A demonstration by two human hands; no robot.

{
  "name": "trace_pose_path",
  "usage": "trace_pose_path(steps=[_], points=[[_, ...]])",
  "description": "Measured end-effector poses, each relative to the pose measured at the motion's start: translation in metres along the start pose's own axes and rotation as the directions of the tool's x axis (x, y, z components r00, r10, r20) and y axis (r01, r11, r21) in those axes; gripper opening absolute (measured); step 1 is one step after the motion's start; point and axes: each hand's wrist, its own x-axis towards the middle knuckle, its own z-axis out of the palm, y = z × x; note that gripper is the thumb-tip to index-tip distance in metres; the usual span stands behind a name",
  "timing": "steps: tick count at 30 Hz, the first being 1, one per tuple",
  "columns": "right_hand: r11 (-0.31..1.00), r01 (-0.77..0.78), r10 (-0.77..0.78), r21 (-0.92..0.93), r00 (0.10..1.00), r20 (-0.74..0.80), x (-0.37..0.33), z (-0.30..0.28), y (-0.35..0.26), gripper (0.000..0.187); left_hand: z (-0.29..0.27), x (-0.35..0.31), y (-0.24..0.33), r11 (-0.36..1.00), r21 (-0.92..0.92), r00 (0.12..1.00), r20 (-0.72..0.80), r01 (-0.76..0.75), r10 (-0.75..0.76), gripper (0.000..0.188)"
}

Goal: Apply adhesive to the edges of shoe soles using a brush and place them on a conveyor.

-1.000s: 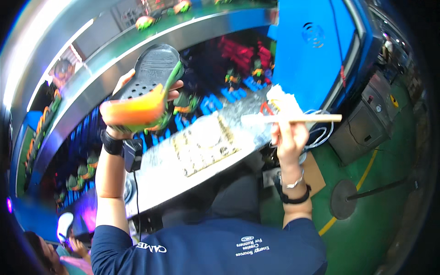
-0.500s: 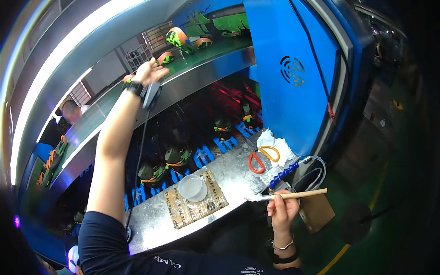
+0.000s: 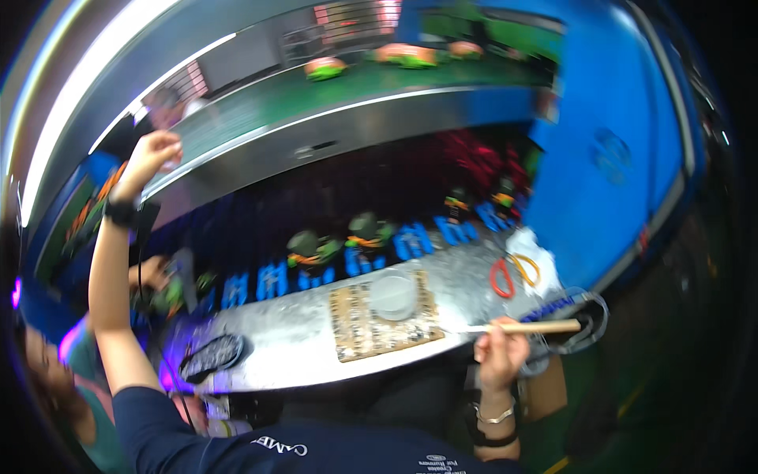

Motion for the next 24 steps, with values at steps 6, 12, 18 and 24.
trace_pose_path(steps=[6, 12, 18, 24], points=[[0.991, 0.096, -0.098, -0.095, 0.995, -0.016, -0.016, 0.025, 0.004, 0.016, -0.133, -0.001, -0.159, 0.803, 0.452, 0.891, -0.407, 0.389, -0.203, 0.028], [0.981, 0.095, -0.085, -0.169, 0.994, 0.068, -0.04, 0.088, 0.01, 0.015, -0.173, -0.017, -0.258, 0.781, 0.389, 0.847, -0.424, 0.49, -0.32, 0.041], [0.976, 0.077, -0.053, -0.202, 0.991, 0.119, -0.055, 0.116, 0.009, 0.013, -0.145, -0.009, -0.242, 0.692, 0.613, 0.923, -0.288, 0.381, -0.254, 0.035], [0.982, 0.03, 0.008, -0.185, 0.98, 0.197, -0.043, 0.12, 0.024, 0.012, -0.132, -0.033, -0.217, 0.814, 0.569, 0.955, -0.288, 0.116, 0.065, 0.025]])
